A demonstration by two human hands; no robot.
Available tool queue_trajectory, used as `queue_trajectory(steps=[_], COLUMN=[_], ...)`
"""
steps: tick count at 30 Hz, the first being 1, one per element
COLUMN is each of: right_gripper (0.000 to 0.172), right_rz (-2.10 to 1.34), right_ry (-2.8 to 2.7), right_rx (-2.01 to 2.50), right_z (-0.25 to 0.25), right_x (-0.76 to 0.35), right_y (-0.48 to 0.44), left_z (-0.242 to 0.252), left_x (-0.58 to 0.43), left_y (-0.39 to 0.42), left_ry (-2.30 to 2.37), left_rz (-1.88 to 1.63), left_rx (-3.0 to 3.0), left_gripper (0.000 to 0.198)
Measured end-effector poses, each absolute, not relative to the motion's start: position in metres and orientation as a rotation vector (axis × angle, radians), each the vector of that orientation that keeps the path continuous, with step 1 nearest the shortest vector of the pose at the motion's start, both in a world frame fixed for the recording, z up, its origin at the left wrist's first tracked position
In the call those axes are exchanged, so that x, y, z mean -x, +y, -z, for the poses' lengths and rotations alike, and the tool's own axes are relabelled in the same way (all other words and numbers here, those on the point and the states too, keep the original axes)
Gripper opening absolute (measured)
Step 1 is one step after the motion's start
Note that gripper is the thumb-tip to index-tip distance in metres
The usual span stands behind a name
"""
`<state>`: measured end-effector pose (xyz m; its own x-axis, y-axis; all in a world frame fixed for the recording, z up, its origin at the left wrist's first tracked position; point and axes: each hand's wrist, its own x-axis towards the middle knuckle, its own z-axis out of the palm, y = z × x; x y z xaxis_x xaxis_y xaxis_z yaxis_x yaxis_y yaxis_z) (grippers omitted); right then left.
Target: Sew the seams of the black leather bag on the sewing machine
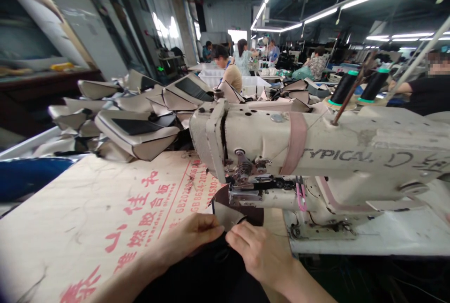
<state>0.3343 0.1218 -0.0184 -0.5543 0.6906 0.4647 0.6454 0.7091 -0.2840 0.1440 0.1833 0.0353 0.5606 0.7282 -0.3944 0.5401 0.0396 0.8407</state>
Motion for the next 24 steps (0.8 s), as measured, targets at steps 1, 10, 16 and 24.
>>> queue_trajectory(steps=[1, 10, 16, 24], right_gripper=[0.023, 0.023, 0.022, 0.022], right_rz=[-0.119, -0.186, -0.212, -0.182], right_ry=[-2.336, -2.199, -2.178, -2.242], right_rx=[1.023, 1.071, 1.11, 1.078], right_z=[0.02, 0.026, 0.022, 0.015], right_x=[-0.334, -0.332, -0.332, -0.335], right_y=[0.122, 0.122, 0.124, 0.128], left_z=[-0.035, -0.022, -0.013, -0.01], left_x=[-0.14, -0.114, -0.107, -0.115], left_y=[0.178, 0.147, 0.16, 0.162], left_ry=[1.09, 1.138, 0.83, 0.843], left_rz=[-0.309, -0.786, -0.574, -0.45], left_rx=[-1.673, -2.463, -2.917, -2.836], left_gripper=[0.028, 0.016, 0.044, 0.031])
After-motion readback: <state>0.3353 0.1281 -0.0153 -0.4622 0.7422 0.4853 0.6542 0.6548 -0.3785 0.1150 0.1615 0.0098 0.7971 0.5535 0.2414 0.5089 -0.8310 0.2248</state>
